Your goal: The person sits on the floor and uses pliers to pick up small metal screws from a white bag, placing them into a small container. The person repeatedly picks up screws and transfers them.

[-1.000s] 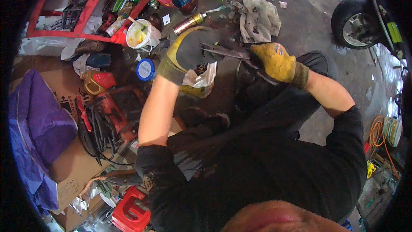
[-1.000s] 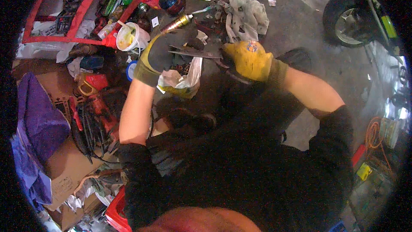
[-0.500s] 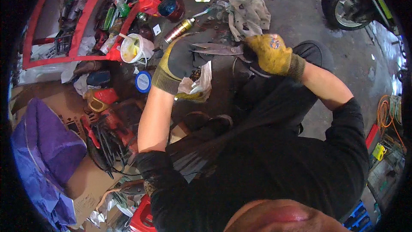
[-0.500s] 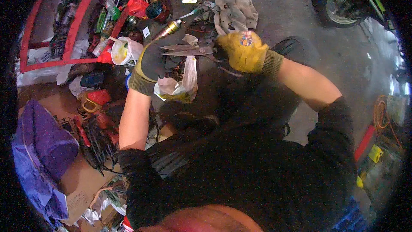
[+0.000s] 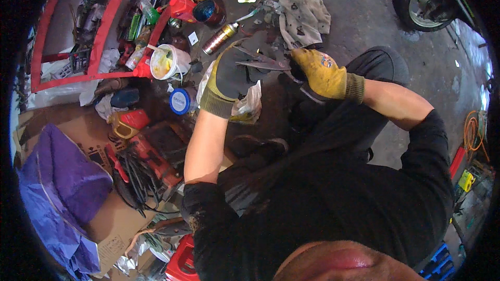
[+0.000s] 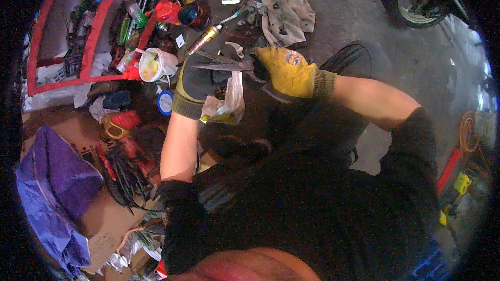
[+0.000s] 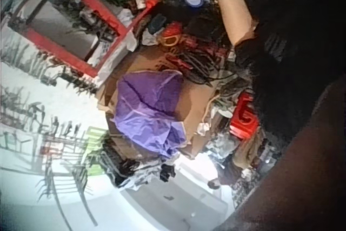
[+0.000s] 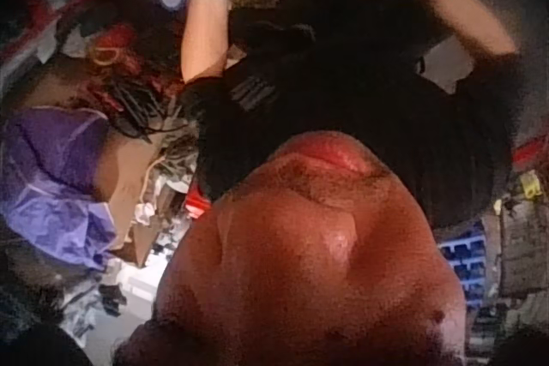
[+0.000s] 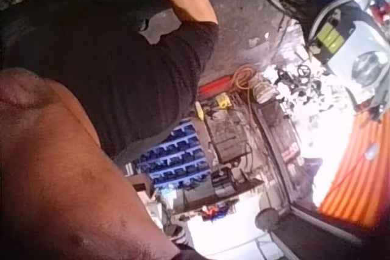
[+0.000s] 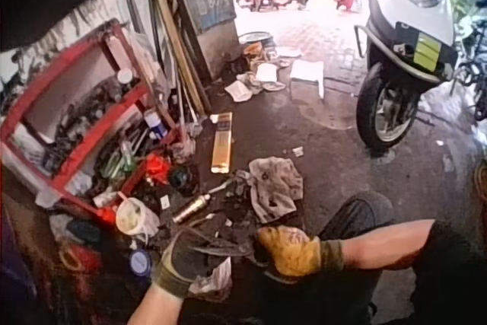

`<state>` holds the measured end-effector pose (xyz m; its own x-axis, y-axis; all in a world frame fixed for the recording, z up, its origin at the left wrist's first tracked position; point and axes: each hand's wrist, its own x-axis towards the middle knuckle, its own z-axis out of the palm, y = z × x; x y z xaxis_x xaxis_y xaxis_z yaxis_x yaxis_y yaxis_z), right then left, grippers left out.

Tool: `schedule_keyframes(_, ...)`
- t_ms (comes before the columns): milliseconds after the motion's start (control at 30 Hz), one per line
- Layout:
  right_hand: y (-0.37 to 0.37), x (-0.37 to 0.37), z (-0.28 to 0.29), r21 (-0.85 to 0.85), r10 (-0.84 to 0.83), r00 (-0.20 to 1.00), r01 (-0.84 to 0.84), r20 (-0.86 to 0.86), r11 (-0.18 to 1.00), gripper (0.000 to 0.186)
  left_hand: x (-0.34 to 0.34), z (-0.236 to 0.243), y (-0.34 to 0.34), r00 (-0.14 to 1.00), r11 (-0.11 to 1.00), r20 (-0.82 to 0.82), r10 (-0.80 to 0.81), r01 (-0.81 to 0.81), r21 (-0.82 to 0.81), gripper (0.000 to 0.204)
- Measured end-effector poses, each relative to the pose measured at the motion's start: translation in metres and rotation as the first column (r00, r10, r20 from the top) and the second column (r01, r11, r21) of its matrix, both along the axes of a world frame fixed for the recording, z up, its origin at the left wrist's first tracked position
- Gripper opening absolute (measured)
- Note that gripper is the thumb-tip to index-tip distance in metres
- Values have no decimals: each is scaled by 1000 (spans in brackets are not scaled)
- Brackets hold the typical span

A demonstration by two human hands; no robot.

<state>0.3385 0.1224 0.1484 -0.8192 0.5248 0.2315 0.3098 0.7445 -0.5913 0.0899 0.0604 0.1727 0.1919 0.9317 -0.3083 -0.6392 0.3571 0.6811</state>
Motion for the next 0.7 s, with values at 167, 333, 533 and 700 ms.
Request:
schedule_keyframes(167,-5,-5,-1,159,-71,997,72,-12,985,56,-5,-9,-4,959,999,283,-10,1,33,37)
schedule_keyframes(333,1,-3,11,-5,-31,976,32,214,999,65,-2,2,-10,985,988,90,149,-145,-48,37)
schedule_keyframes(533,4,-4,22,-18,-15,995,16,94,1000,40,4,11,-9,979,986,-140,147,-156,-58,45)
schedule_keyframes(700,13,-4,19,5,-38,990,38,139,999,26,-3,9,-1,975,980,-126,182,-191,-59,43)
